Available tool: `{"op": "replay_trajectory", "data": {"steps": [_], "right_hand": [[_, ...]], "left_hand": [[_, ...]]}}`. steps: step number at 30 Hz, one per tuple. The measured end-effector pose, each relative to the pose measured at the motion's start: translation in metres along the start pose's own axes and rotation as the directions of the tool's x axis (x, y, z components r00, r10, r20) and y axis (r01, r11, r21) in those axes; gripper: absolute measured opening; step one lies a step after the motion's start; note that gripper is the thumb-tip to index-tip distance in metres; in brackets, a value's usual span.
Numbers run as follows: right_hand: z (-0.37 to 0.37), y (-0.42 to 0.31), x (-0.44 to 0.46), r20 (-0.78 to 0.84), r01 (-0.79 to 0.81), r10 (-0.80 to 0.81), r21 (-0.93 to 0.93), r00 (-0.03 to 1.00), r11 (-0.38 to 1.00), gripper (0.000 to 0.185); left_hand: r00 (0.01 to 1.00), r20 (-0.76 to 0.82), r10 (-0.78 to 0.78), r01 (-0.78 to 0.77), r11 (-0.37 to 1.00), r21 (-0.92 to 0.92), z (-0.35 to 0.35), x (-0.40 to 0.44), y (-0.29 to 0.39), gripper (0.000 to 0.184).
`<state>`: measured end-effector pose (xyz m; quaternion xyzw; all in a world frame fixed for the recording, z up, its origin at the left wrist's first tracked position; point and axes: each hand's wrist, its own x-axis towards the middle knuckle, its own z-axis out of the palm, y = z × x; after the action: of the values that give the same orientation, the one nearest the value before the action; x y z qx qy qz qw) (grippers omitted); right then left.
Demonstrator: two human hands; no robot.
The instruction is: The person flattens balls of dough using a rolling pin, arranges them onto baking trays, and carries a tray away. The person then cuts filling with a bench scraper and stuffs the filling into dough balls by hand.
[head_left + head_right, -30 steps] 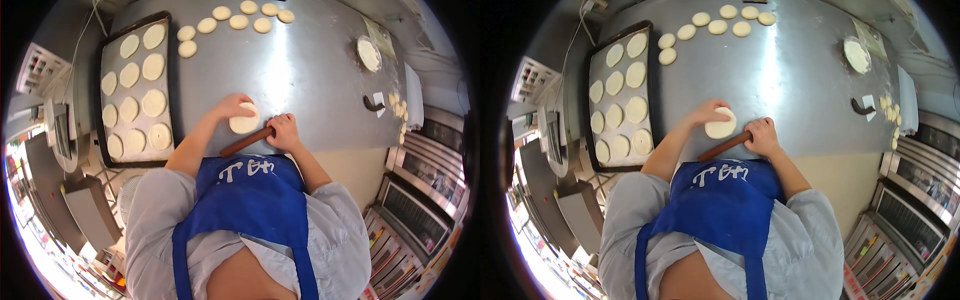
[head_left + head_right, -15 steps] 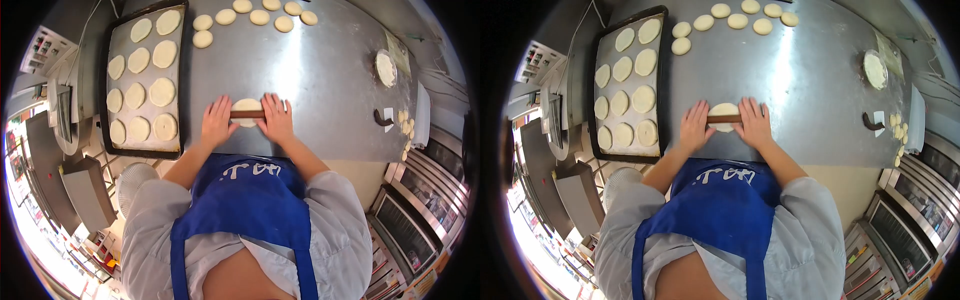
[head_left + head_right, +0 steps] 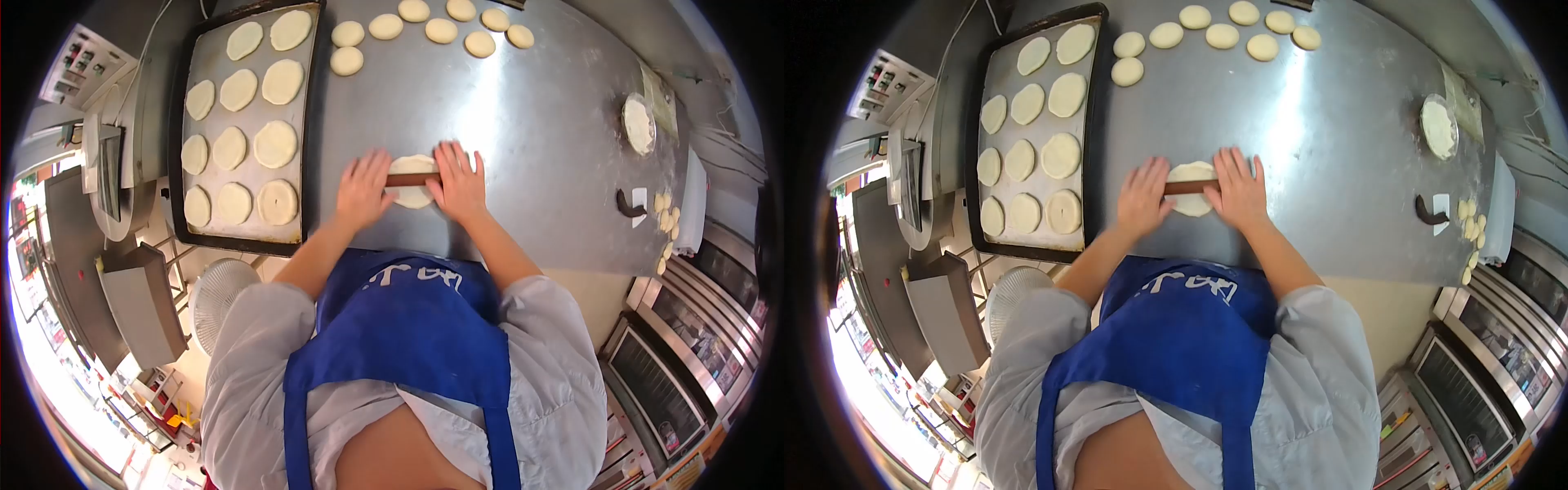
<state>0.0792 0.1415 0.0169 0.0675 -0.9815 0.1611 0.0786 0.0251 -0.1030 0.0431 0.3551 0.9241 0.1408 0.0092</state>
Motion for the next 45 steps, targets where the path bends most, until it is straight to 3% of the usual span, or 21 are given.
{"op": "replay_trajectory", "data": {"steps": [3, 4, 7, 8, 11, 12, 15, 16, 19, 21, 24, 25, 27, 29, 33, 35, 37, 39, 40, 43, 45], "right_hand": [[-0.005, 0.005, 0.067, -0.082, -0.109, 0.099, -0.12, 0.992, 0.987, 0.064], [0.0, 0.011, 0.075, -0.126, -0.105, 0.095, -0.071, 0.987, 0.992, 0.064], [0.009, 0.008, 0.048, -0.093, -0.081, 0.077, -0.039, 0.993, 0.996, 0.068], [0.013, 0.007, 0.025, -0.104, -0.03, 0.03, 0.001, 0.994, 1.0, 0.071], [0.003, -0.006, -0.044, -0.008, 0.079, -0.078, 0.154, 0.997, 0.985, 0.074], [-0.004, -0.01, -0.058, -0.017, 0.076, -0.075, 0.114, 0.997, 0.991, 0.061], [-0.003, -0.006, -0.069, -0.063, -0.04, 0.048, 0.119, 0.997, 0.992, 0.046], [-0.008, -0.004, -0.066, -0.094, -0.054, 0.07, 0.162, 0.993, 0.985, 0.034], [-0.013, 0.01, -0.071, 0.009, -0.045, 0.044, 0.21, 0.999, 0.977, 0.032], [-0.023, 0.019, -0.076, -0.026, 0.001, 0.005, 0.208, 1.0, 0.978, 0.031], [-0.031, 0.036, -0.083, -0.087, -0.091, 0.106, 0.155, 0.991, 0.984, 0.03], [-0.029, 0.044, -0.086, -0.126, -0.129, 0.146, 0.133, 0.981, 0.983, 0.029], [-0.025, 0.057, -0.081, -0.186, -0.216, 0.227, 0.075, 0.956, 0.973, 0.026], [-0.021, 0.068, -0.067, -0.199, -0.312, 0.311, 0.029, 0.929, 0.95, 0.029], [-0.017, 0.077, -0.042, -0.225, -0.511, 0.497, -0.008, 0.838, 0.859, 0.038], [-0.012, 0.08, -0.033, -0.272, -0.547, 0.517, -0.046, 0.812, 0.836, 0.042], [-0.007, 0.071, -0.018, -0.354, -0.58, 0.513, -0.114, 0.782, 0.807, 0.047], [-0.008, 0.047, -0.01, -0.462, -0.628, 0.492, -0.201, 0.737, 0.752, 0.053], [-0.01, 0.033, -0.01, -0.409, -0.598, 0.499, -0.16, 0.764, 0.785, 0.062], [-0.022, -0.029, -0.019, -0.269, -0.384, 0.326, -0.202, 0.906, 0.901, 0.063], [-0.028, -0.063, -0.029, -0.165, -0.342, 0.308, -0.257, 0.937, 0.904, 0.06]], "left_hand": [[0.983, -0.163, -0.08, 0.098, 0.99, 0.105, 0.002, 0.071, -0.024, 0.053], [0.973, -0.212, -0.087, 0.119, 0.983, 0.143, 0.003, 0.083, -0.027, 0.048], [0.988, -0.152, 0.038, -0.026, 0.996, 0.079, 0.038, 0.068, -0.014, 0.031], [0.987, -0.16, -0.017, 0.004, 0.997, -0.08, 0.035, 0.061, 0.004, 0.029], [0.897, 0.26, -0.358, 0.422, 0.87, -0.255, 0.004, 0.066, 0.022, 0.033], [0.842, 0.402, -0.36, 0.461, 0.867, -0.188, -0.002, 0.074, 0.015, 0.038], [0.919, 0.329, -0.217, 0.268, 0.956, -0.119, 0.0, 0.077, 0.013, 0.034], [0.983, 0.154, -0.1, 0.124, 0.98, -0.158, 0.001, 0.07, 0.014, 0.026], [0.998, 0.016, 0.064, -0.052, 0.908, -0.415, -0.004, 0.041, 0.032, 0.019], [0.989, 0.088, -0.122, 0.15, 0.749, -0.645, -0.024, 0.018, 0.055, 0.017], [0.832, 0.413, -0.371, 0.457, 0.036, -0.889, -0.03, -0.005, 0.056, 0.017], [0.75, 0.508, -0.423, 0.457, -0.224, -0.861, -0.038, -0.003, 0.052, 0.024], [0.591, 0.688, -0.422, 0.291, -0.683, -0.67, -0.061, 0.002, 0.035, 0.038], [0.75, 0.629, -0.203, 0.117, -0.896, -0.429, -0.073, 0.0, -0.009, 0.052], [0.767, 0.542, -0.344, 0.082, -0.785, -0.614, -0.143, 0.011, -0.124, 0.062], [0.8, 0.504, -0.327, 0.046, -0.803, -0.594, -0.164, 0.025, -0.205, 0.064], [0.668, 0.478, -0.571, -0.073, -0.689, -0.721, -0.19, 0.058, -0.265, 0.063], [0.645, 0.413, -0.643, -0.126, -0.622, -0.773, -0.197, 0.089, -0.33, 0.058], [0.643, 0.4, -0.653, -0.148, -0.619, -0.771, -0.2, 0.104, -0.354, 0.054], [0.656, 0.401, -0.639, -0.129, -0.618, -0.775, -0.199, 0.14, -0.409, 0.043], [0.695, 0.381, -0.61, -0.111, -0.614, -0.782, -0.179, 0.16, -0.451, 0.041]]}}
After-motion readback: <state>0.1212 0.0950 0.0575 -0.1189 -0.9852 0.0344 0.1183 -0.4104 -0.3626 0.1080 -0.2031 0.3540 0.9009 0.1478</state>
